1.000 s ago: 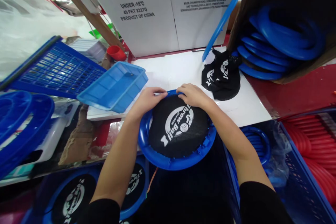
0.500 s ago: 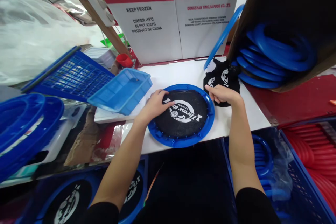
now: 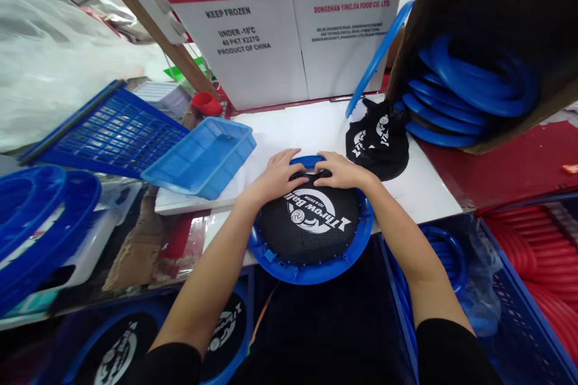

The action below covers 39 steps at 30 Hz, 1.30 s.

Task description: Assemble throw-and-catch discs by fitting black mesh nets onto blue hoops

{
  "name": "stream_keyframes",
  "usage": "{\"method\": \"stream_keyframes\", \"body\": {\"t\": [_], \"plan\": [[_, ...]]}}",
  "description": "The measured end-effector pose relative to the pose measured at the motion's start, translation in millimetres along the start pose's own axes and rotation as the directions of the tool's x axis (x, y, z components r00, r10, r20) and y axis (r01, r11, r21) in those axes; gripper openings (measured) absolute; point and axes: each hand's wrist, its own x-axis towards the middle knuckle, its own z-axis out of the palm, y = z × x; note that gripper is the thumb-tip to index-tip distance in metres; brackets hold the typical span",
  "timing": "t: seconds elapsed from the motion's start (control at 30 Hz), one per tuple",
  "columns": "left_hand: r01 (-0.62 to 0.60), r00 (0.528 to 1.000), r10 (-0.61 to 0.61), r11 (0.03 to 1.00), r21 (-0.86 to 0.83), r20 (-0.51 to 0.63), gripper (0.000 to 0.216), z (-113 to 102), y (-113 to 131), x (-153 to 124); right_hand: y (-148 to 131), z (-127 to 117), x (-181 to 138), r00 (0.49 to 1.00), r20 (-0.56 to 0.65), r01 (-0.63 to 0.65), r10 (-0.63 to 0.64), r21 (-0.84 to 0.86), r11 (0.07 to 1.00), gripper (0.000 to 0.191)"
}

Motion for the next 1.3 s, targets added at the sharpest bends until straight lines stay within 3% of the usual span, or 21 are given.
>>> {"method": "stream_keyframes", "body": {"t": [0.1, 0.27, 0.47, 0.67, 0.87, 1.17, 1.3], "plan": [[-0.034, 0.999, 0.038, 0.995, -0.098, 0.035, 0.018, 3.5, -7.0, -2.1, -1.7, -6.2, -2.6, 1.000, 0.002, 0.026, -0.026, 0.047, 0.999, 0.020], [0.025, 1.000, -0.026, 0.954, -0.300, 0.001, 0.011, -8.0, -10.2, -11.4, -6.1, -11.0, -3.3, 0.992, -0.060, 0.116, -0.110, 0.113, 0.987, 0.013], [0.155, 0.975, -0.213, 0.842, -0.517, -0.055, 0.009, -17.4, -13.5, -9.5, -5.2, -2.7, 4.3, 0.975, -0.199, 0.144, -0.102, 0.210, 0.967, 0.013], [0.268, 0.933, -0.359, 0.742, -0.615, -0.027, 0.018, -13.0, -17.2, -8.6, -3.8, 2.4, 10.2, 0.973, -0.228, 0.087, -0.025, 0.267, 0.960, 0.013], [0.272, 0.944, -0.325, 0.685, -0.675, 0.051, 0.020, -10.4, -25.8, -6.9, 1.0, 2.1, 15.1, 0.985, -0.167, 0.024, 0.039, 0.355, 0.935, 0.016], [0.264, 0.958, -0.262, 0.653, -0.710, 0.116, 0.017, -13.3, -40.0, -8.7, 13.8, 3.3, 20.2, 0.992, -0.108, -0.028, 0.067, 0.325, 0.945, 0.016], [0.265, 0.955, -0.282, 0.677, -0.686, 0.090, 0.017, -12.0, -38.2, -8.7, 18.2, 4.0, 22.4, 0.994, -0.082, -0.037, 0.068, 0.339, 0.940, 0.015]]}}
